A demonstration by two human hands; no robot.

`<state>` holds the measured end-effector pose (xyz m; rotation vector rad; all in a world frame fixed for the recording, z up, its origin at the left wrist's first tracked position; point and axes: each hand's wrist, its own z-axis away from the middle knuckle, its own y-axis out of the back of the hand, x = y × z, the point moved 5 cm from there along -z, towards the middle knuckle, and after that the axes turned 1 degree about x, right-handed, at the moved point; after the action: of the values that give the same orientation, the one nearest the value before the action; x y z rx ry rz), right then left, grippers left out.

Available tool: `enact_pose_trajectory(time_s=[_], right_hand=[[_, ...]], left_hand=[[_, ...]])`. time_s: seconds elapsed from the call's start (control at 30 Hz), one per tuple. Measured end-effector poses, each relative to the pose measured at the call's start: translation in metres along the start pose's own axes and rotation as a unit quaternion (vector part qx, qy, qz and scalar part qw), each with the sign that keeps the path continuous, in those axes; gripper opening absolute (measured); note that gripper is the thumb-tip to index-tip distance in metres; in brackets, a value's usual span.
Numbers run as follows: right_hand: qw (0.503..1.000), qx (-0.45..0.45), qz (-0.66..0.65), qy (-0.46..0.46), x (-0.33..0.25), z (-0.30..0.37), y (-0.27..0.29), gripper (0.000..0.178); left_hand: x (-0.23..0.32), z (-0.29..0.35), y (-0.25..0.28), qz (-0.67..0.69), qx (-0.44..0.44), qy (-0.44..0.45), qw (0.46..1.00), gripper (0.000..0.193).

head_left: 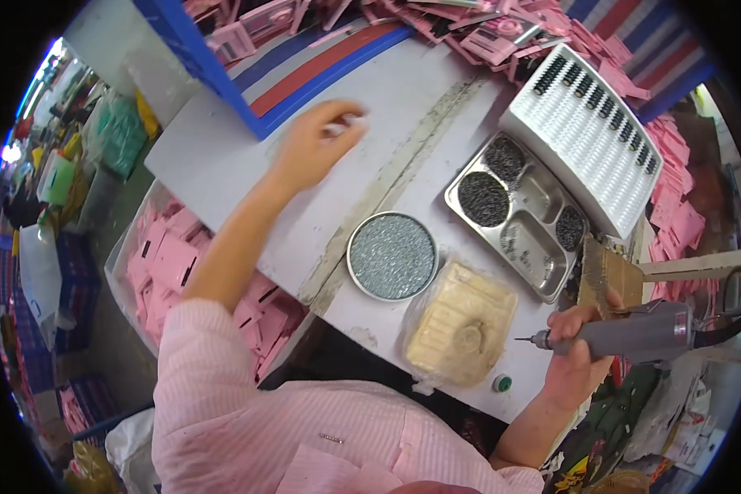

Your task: Assembling a pink electronic device by soldering internal components and securing the casing with an electric screwdriver.

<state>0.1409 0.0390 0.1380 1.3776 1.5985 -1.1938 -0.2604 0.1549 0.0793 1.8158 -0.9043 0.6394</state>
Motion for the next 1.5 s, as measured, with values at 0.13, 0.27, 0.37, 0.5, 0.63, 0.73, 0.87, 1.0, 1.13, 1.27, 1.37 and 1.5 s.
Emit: enact_pose_trajectory(time_s=[0.13,0.27,0.37,0.5,0.63,0.73,0.87,1.0,1.13,1.27,1.37,1.5], right_hand=[[1.000,0.020,0.009,-0.012,0.007,-0.004,0.010,0.087],[0.997,0.062,0.053,-0.002,0.001,-0.011,0.019,0.093],[0.987,0.104,0.120,0.029,-0.008,-0.012,0.032,0.095],[0.856,0.242,0.355,0.288,-0.026,0.015,0.057,0.076],[0.941,0.082,0.255,0.208,-0.001,0.022,0.058,0.036],[0.996,0.032,0.084,0.022,0.036,0.000,0.054,0.022],[0.974,-0.051,-0.037,-0.218,0.076,-0.041,0.027,0.048],[0.832,-0.322,-0.302,-0.337,0.083,-0.001,-0.017,0.068],[0.869,-0.285,-0.211,-0.344,0.084,0.034,-0.003,0.048],[0.940,-0.169,0.036,-0.293,0.091,0.058,0.038,0.032],[0.939,-0.045,0.279,-0.196,0.091,0.076,0.067,0.024],[0.870,-0.017,0.492,0.004,0.084,0.079,0.054,0.015]], left_hand=[[-0.039,-0.173,-0.114,-0.183,0.089,-0.097,0.974,0.055],[-0.009,-0.254,-0.193,-0.321,0.142,-0.031,0.936,0.064],[-0.033,-0.297,-0.206,-0.323,0.126,-0.017,0.938,0.043],[0.000,-0.293,-0.118,-0.339,0.146,-0.112,0.923,0.033],[0.053,-0.228,-0.039,0.173,0.144,-0.004,0.974,0.036],[0.082,-0.173,0.055,0.096,0.022,-0.034,0.995,0.035],[0.125,-0.081,-0.002,0.195,-0.209,-0.007,0.958,0.031],[0.164,-0.004,-0.091,0.180,-0.468,0.046,0.864,0.031],[0.143,0.039,-0.130,0.214,-0.477,0.106,0.846,0.030],[0.148,0.066,-0.131,0.114,-0.112,-0.144,0.977,0.016],[0.154,0.123,-0.128,0.098,-0.204,-0.239,0.944,0.020],[0.140,0.182,-0.149,0.030,-0.352,-0.267,0.897,0.021]])
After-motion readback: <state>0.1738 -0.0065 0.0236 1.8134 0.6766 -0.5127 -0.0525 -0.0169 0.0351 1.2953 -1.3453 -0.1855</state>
